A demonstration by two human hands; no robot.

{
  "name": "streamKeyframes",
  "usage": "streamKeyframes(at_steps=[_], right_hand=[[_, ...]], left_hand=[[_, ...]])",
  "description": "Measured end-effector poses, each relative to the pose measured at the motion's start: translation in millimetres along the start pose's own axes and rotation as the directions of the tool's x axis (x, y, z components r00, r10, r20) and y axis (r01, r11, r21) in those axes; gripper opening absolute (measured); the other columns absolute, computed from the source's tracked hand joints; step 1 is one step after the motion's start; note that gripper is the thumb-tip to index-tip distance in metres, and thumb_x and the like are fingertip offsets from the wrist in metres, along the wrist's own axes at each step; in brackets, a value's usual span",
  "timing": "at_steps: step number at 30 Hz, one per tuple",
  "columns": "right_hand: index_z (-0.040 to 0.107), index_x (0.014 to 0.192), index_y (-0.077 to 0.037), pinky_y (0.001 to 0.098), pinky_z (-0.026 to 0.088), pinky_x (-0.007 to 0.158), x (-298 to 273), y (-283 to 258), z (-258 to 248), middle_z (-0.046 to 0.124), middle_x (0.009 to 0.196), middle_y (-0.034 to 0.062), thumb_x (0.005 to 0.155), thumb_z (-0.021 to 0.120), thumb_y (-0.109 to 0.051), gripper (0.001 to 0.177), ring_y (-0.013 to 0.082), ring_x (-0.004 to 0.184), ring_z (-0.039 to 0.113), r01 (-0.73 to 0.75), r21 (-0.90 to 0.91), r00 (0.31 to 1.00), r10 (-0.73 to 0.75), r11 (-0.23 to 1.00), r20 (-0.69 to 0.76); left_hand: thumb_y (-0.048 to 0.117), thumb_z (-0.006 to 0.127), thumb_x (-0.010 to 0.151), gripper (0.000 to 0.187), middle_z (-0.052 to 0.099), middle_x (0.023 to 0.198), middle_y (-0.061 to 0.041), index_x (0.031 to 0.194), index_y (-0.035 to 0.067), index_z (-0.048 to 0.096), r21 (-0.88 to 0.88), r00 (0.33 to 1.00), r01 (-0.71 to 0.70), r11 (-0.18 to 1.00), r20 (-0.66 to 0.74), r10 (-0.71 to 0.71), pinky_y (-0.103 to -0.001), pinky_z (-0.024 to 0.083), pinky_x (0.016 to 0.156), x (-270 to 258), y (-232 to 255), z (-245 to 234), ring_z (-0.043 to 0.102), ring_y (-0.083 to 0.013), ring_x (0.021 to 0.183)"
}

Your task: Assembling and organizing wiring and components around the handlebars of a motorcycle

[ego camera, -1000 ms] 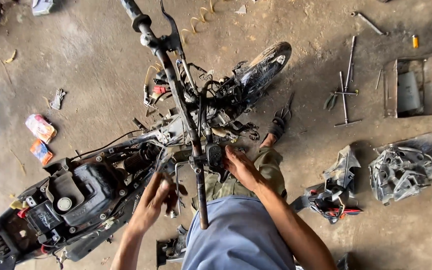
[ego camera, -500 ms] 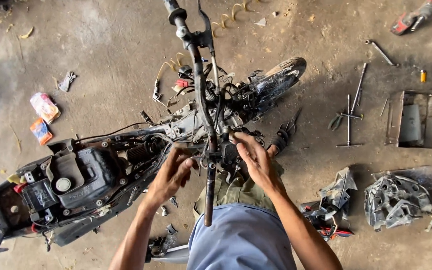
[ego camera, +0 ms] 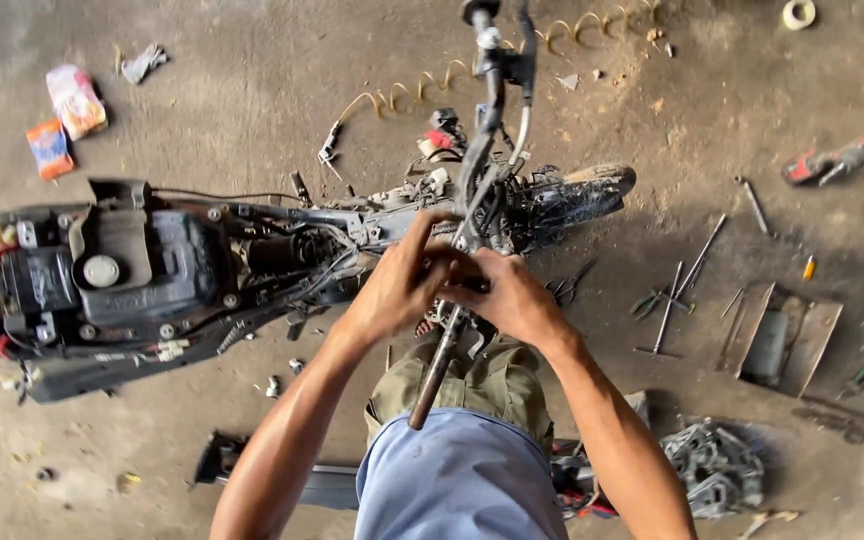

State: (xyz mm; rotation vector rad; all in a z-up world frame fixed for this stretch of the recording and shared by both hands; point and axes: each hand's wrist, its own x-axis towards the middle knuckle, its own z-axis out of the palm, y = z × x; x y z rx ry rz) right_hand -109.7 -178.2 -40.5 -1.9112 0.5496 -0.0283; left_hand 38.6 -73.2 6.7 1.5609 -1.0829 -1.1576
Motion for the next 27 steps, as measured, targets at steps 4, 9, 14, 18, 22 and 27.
streamKeyframes(at_steps=[4,9,14,18,22,27], right_hand=[[0.077,0.095,-0.004,0.0464,0.054,0.075,7,23,16,0.073,0.088,0.0191,0.077,0.090,-0.026,0.031,0.0354,0.088,0.071,-0.128,-0.037,0.990,0.126,0.991,-0.066],[0.076,0.103,-0.014,0.0329,0.057,0.081,8,6,-6,0.081,0.091,0.0050,0.083,0.083,-0.023,0.023,0.0174,0.089,0.071,-0.141,-0.063,0.988,0.144,0.988,0.054],[0.071,0.111,-0.007,0.0426,0.059,0.079,12,-29,-22,0.081,0.098,0.0159,0.093,0.072,-0.016,0.020,0.0292,0.087,0.076,-0.155,-0.112,0.969,0.173,0.982,0.176],[0.075,0.113,-0.008,0.0407,0.059,0.080,20,-36,-29,0.076,0.099,0.0176,0.088,0.079,-0.019,0.027,0.0248,0.086,0.074,-0.185,-0.305,0.939,0.259,0.934,0.226],[0.069,0.123,-0.005,0.0398,0.061,0.083,25,-51,-25,0.073,0.104,0.0203,0.090,0.073,-0.012,0.034,0.0290,0.093,0.077,-0.140,-0.440,0.920,0.281,0.887,0.274],[0.060,0.124,-0.002,0.0456,0.060,0.089,19,-54,-26,0.073,0.108,0.0209,0.093,0.067,-0.007,0.032,0.0312,0.103,0.076,-0.075,-0.417,0.923,0.222,0.906,0.315]], left_hand=[[0.006,0.048,0.095,0.046,0.072,0.098,-0.018,0.140,0.010,0.043,-0.204,0.995,-0.100,0.974,-0.008,0.100,-0.046,0.058,0.077,15,-37,-11,0.066,-0.0315,0.087],[0.013,0.057,0.101,0.036,0.069,0.113,-0.024,0.136,0.004,0.053,-0.191,0.997,-0.061,0.980,-0.068,0.049,-0.045,0.060,0.080,-11,-78,-16,0.065,-0.0352,0.100],[0.018,0.059,0.103,0.031,0.073,0.104,-0.025,0.129,0.002,0.061,-0.015,0.999,-0.002,1.000,-0.038,0.001,-0.051,0.061,0.076,-36,-99,3,0.073,-0.0384,0.091],[0.022,0.064,0.101,0.027,0.074,0.084,-0.018,0.112,-0.001,0.070,-0.245,0.986,0.162,0.956,0.009,-0.165,-0.044,0.057,0.076,-47,-84,16,0.071,-0.0280,0.079],[0.022,0.061,0.100,0.025,0.074,0.081,-0.020,0.108,0.000,0.070,-0.285,0.989,0.130,0.950,-0.032,-0.145,-0.047,0.056,0.074,-53,-74,22,0.072,-0.0325,0.078],[0.026,0.060,0.102,0.022,0.074,0.076,-0.014,0.108,0.007,0.068,-0.260,0.972,0.054,0.964,-0.208,-0.110,-0.041,0.057,0.070,-59,-76,3,0.074,-0.0286,0.075]])
